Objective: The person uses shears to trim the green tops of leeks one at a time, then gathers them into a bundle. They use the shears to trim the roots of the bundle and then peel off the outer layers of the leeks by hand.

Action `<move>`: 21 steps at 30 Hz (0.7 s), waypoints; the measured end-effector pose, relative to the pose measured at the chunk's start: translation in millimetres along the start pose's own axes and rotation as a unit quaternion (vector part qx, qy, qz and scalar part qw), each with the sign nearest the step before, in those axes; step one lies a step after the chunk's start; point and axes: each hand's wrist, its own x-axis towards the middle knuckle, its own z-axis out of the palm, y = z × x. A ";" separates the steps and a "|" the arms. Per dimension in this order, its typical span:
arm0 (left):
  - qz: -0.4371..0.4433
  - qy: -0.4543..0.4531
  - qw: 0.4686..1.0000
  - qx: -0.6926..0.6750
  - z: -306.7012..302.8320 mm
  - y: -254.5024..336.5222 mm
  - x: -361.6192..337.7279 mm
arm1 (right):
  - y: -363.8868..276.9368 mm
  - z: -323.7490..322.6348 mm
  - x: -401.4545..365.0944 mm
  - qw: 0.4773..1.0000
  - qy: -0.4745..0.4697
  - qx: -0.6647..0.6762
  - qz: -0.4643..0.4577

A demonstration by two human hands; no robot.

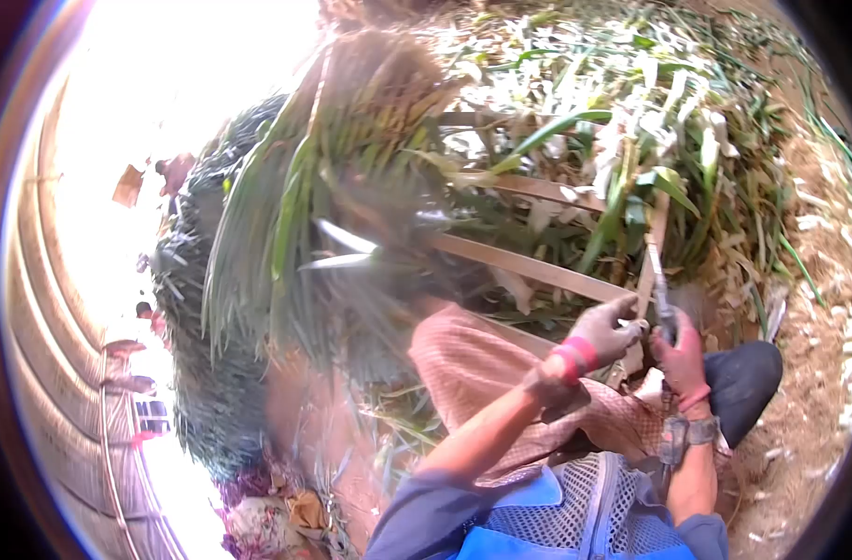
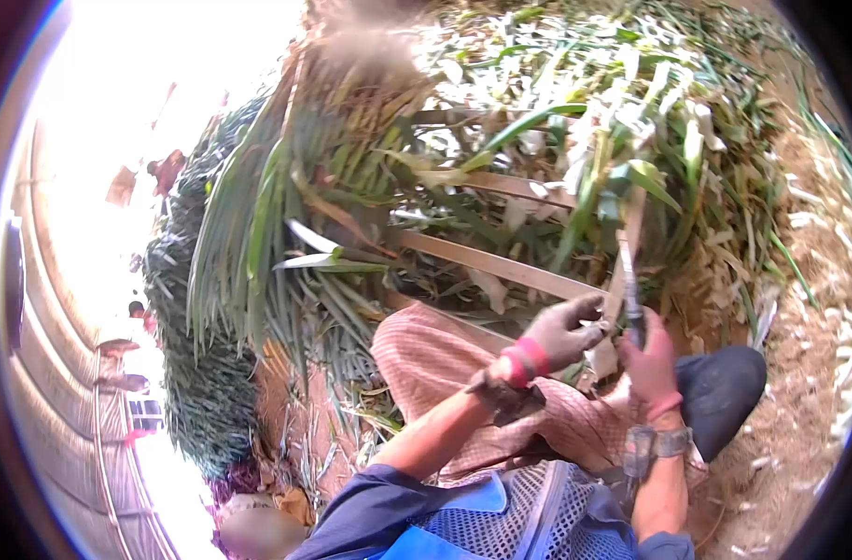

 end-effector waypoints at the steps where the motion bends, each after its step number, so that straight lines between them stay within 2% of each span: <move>1: 0.046 0.047 0.997 0.030 -29.3 1.7 -6.5 | 3.4 -2.3 -0.1 0.994 0.003 0.090 0.064; 2: 0.129 0.127 0.981 0.069 -60.9 4.7 -14.7 | 4.8 -4.4 0.0 0.993 0.011 0.103 0.065; 3: 0.099 0.163 0.976 0.108 -100.9 16.3 -26.2 | 4.7 -5.1 0.7 0.991 0.020 0.116 0.065; 4: 0.167 0.257 0.933 0.189 -141.4 11.8 -33.8 | 3.9 -4.0 0.0 0.988 0.018 0.137 0.065; 5: 0.198 0.320 0.898 0.226 -185.0 4.2 -44.9 | 3.3 -2.1 -1.4 0.985 0.016 0.159 0.066; 6: 0.197 0.381 0.838 0.337 -225.6 11.2 -61.1 | 3.4 0.8 -2.2 0.985 0.003 0.159 0.074; 7: 0.169 0.423 0.832 0.317 -244.9 36.7 -88.2 | 2.1 3.5 -1.6 0.986 -0.020 0.149 0.073; 8: 0.093 0.457 0.820 0.333 -273.1 41.5 -109.9 | 14.5 10.6 1.7 0.992 -0.023 0.115 0.042; 9: 0.143 0.528 0.781 0.302 -307.0 16.9 -116.4 | 24.3 19.7 6.4 0.996 -0.025 0.081 0.011; 10: 0.158 0.541 0.762 0.318 -322.8 27.0 -134.4 | 14.5 29.1 7.5 0.999 -0.023 0.028 -0.017; 11: 0.172 0.555 0.733 0.355 -346.0 22.0 -146.0 | -3.0 36.4 8.5 0.999 -0.039 0.006 -0.007; 13: 0.093 0.543 0.799 0.242 -376.8 33.1 -170.3 | -7.4 51.6 17.4 0.998 -0.053 -0.032 -0.010; 14: 0.121 0.551 0.784 0.258 -402.6 25.3 -175.9 | -14.0 61.3 22.4 0.997 -0.038 -0.072 -0.012; 15: 0.094 0.555 0.799 0.215 -400.9 51.7 -184.7 | -4.3 71.5 29.9 0.994 -0.011 -0.103 -0.030; 17: 0.131 0.590 0.767 0.213 -467.2 25.6 -184.0 | 5.1 85.1 46.2 0.989 -0.009 -0.145 -0.015; 19: 0.094 0.625 0.732 0.254 -534.0 10.3 -185.2 | 20.1 98.1 59.6 0.989 -0.002 -0.150 -0.017; 20: 0.059 0.635 0.693 0.335 -553.9 15.2 -189.4 | 25.8 104.9 64.6 0.988 0.005 -0.154 -0.014; 21: 0.060 0.638 0.692 0.334 -570.8 22.2 -188.1 | 25.8 109.8 66.7 0.987 0.013 -0.158 0.004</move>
